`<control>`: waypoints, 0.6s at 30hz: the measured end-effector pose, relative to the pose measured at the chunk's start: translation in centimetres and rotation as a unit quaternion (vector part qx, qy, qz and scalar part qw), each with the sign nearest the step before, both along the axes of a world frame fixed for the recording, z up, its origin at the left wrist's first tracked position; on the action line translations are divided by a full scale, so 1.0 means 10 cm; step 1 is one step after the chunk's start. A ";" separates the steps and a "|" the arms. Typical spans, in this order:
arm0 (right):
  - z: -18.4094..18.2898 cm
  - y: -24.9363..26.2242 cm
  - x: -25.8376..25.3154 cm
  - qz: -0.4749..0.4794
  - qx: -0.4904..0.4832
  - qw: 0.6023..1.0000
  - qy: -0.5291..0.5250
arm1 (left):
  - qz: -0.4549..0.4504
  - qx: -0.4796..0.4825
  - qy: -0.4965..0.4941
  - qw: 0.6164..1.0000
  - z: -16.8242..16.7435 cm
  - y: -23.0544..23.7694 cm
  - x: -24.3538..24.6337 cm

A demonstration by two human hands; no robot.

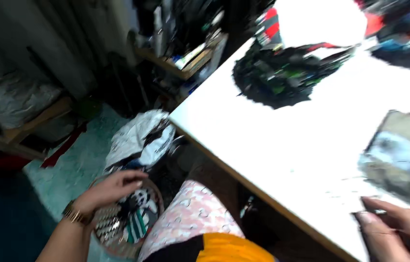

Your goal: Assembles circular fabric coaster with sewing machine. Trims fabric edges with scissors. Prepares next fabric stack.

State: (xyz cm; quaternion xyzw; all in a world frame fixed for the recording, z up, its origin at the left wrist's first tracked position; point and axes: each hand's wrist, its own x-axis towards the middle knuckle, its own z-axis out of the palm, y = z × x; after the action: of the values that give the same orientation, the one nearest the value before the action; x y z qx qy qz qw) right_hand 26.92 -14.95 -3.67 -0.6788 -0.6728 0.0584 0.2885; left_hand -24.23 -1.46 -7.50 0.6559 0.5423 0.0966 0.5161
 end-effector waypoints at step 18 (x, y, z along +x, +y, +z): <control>0.00 0.00 -0.04 -0.071 0.008 0.997 0.031 | -0.132 0.678 -0.082 0.718 1.40 1.47 2.96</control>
State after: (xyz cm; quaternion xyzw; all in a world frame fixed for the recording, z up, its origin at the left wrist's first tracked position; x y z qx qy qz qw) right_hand 26.49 -14.94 -3.67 -0.7200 -0.6141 0.0535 0.3187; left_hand 5.39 13.23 6.53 0.8848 0.1950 0.4228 -0.0170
